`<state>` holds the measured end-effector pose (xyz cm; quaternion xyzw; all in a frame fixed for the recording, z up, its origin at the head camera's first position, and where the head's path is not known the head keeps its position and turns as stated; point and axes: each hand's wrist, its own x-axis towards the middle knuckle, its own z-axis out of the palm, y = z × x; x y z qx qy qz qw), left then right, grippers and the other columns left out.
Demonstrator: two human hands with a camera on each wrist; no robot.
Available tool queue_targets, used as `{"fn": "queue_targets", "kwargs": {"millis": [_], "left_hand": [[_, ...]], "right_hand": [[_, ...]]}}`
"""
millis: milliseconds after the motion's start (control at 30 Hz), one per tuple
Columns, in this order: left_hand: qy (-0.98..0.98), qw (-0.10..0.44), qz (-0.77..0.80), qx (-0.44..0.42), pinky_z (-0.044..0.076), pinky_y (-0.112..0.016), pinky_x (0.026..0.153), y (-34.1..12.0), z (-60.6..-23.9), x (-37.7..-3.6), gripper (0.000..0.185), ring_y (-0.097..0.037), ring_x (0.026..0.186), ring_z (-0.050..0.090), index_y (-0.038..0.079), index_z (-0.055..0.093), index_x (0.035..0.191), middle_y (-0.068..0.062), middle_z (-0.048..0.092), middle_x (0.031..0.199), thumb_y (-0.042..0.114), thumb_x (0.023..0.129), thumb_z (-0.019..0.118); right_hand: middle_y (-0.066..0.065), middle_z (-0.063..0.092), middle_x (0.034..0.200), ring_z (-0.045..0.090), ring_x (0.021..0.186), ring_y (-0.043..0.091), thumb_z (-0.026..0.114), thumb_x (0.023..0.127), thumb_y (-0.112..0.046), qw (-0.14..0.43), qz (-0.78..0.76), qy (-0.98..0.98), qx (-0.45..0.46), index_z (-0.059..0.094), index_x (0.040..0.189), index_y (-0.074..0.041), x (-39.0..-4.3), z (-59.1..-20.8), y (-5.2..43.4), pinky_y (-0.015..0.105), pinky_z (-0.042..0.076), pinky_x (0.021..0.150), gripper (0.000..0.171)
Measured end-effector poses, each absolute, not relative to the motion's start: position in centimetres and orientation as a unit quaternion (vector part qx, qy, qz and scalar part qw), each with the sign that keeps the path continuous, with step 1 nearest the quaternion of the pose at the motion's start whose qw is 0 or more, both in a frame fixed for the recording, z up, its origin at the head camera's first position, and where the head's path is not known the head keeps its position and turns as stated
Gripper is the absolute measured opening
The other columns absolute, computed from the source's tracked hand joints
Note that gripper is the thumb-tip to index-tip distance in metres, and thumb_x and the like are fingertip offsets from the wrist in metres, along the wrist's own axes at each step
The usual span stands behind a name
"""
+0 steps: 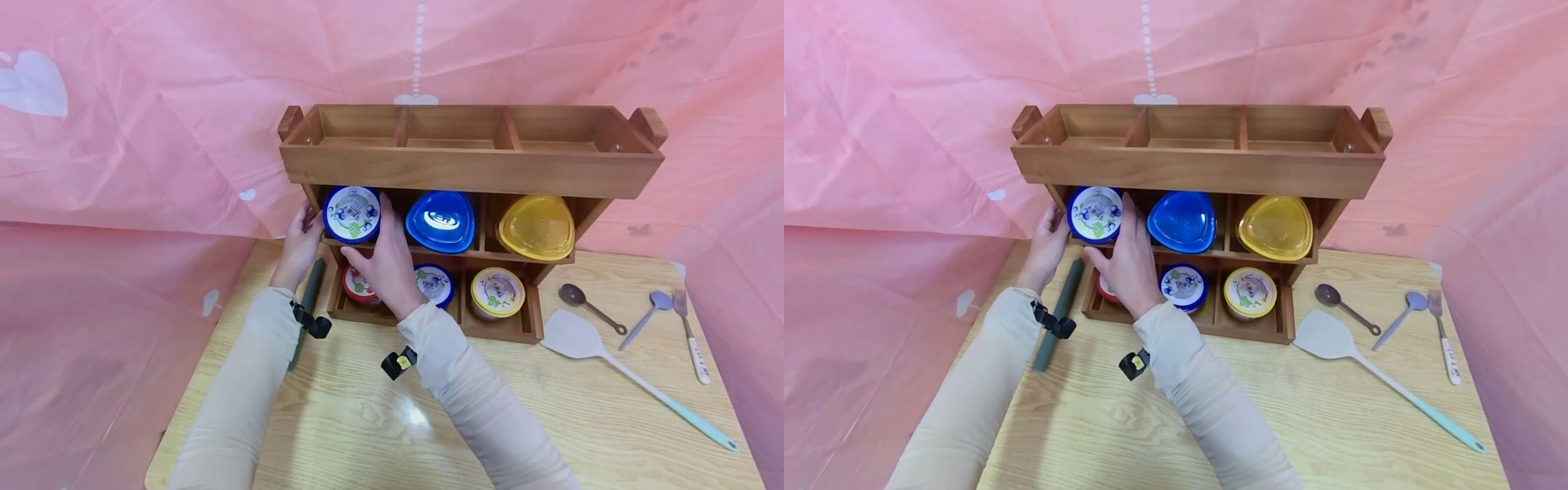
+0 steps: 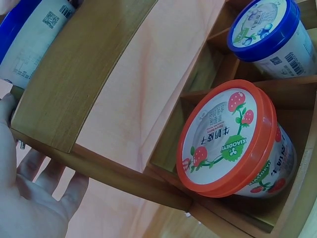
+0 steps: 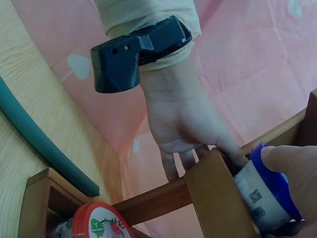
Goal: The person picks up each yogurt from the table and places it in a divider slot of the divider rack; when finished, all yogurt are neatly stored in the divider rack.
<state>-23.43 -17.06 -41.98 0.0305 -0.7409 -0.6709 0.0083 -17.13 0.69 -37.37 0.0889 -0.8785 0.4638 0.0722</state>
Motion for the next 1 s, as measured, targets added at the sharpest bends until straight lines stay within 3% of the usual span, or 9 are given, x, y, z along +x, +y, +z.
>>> {"fn": "queue_targets", "kwargs": {"millis": [233, 433, 667, 800, 900, 1000], "left_hand": [[-0.740, 0.020, -0.671, 0.031, 0.034, -0.040, 0.118, -16.9, -42.0, -23.4, 0.053, -0.025, 0.141, 0.041, 0.021, 0.037, 0.151, -0.011, 0.043, 0.152, 0.031, 0.102, 0.053], [-0.723, 0.029, -0.690, 0.007, 0.035, -0.038, 0.117, -16.8, -42.2, -23.7, 0.051, -0.027, 0.140, 0.043, 0.015, 0.034, 0.153, -0.015, 0.043, 0.150, 0.023, 0.104, 0.049], [-0.739, 0.022, -0.673, 0.027, 0.031, -0.037, 0.120, -16.8, -41.8, -23.3, 0.056, -0.022, 0.146, 0.034, 0.021, 0.028, 0.156, -0.011, 0.034, 0.158, 0.030, 0.105, 0.048], [-0.732, 0.023, -0.680, 0.020, 0.030, -0.044, 0.119, -17.5, -42.3, -21.5, 0.058, -0.021, 0.148, 0.030, 0.024, 0.022, 0.158, -0.008, 0.028, 0.162, 0.034, 0.105, 0.044], [-0.716, 0.025, -0.697, -0.003, 0.033, -0.050, 0.117, -18.3, -43.1, -19.5, 0.055, -0.025, 0.146, 0.034, 0.023, 0.021, 0.158, -0.008, 0.029, 0.161, 0.033, 0.106, 0.039], [-0.704, 0.024, -0.709, -0.027, 0.037, -0.047, 0.115, -18.8, -43.7, -17.6, 0.054, -0.030, 0.144, 0.037, 0.020, 0.023, 0.158, -0.009, 0.034, 0.159, 0.033, 0.107, 0.036]], "right_hand": [[0.011, 0.019, 0.163, 0.023, 0.150, 0.026, 0.079, 0.085, -0.030, 0.072, 0.421, -0.897, 0.110, 0.010, 0.158, -0.013, -14.6, -37.7, 1.6, 0.041, 0.032, 0.117, 0.102], [0.011, 0.021, 0.163, 0.025, 0.149, 0.030, 0.081, 0.083, -0.033, 0.050, 0.401, -0.907, 0.117, 0.018, 0.158, -0.011, -11.6, -38.2, 3.4, 0.047, 0.033, 0.116, 0.100], [0.011, 0.027, 0.160, 0.030, 0.147, 0.031, 0.079, 0.084, -0.035, 0.037, 0.405, -0.906, 0.119, 0.027, 0.155, -0.012, -9.0, -39.5, 6.2, 0.051, 0.035, 0.115, 0.090], [0.012, 0.032, 0.158, 0.032, 0.145, 0.030, 0.078, 0.085, -0.034, 0.040, 0.415, -0.901, 0.121, 0.031, 0.153, -0.010, -8.2, -40.2, 7.5, 0.051, 0.035, 0.115, 0.086], [0.013, 0.034, 0.157, 0.033, 0.145, 0.031, 0.077, 0.086, -0.034, 0.037, 0.415, -0.901, 0.120, 0.033, 0.152, -0.008, -7.8, -40.8, 8.3, 0.050, 0.035, 0.115, 0.084], [0.013, 0.033, 0.157, 0.033, 0.145, 0.030, 0.076, 0.087, -0.035, 0.026, 0.414, -0.903, 0.111, 0.033, 0.152, -0.009, -7.5, -41.3, 9.2, 0.050, 0.034, 0.116, 0.082]]}}
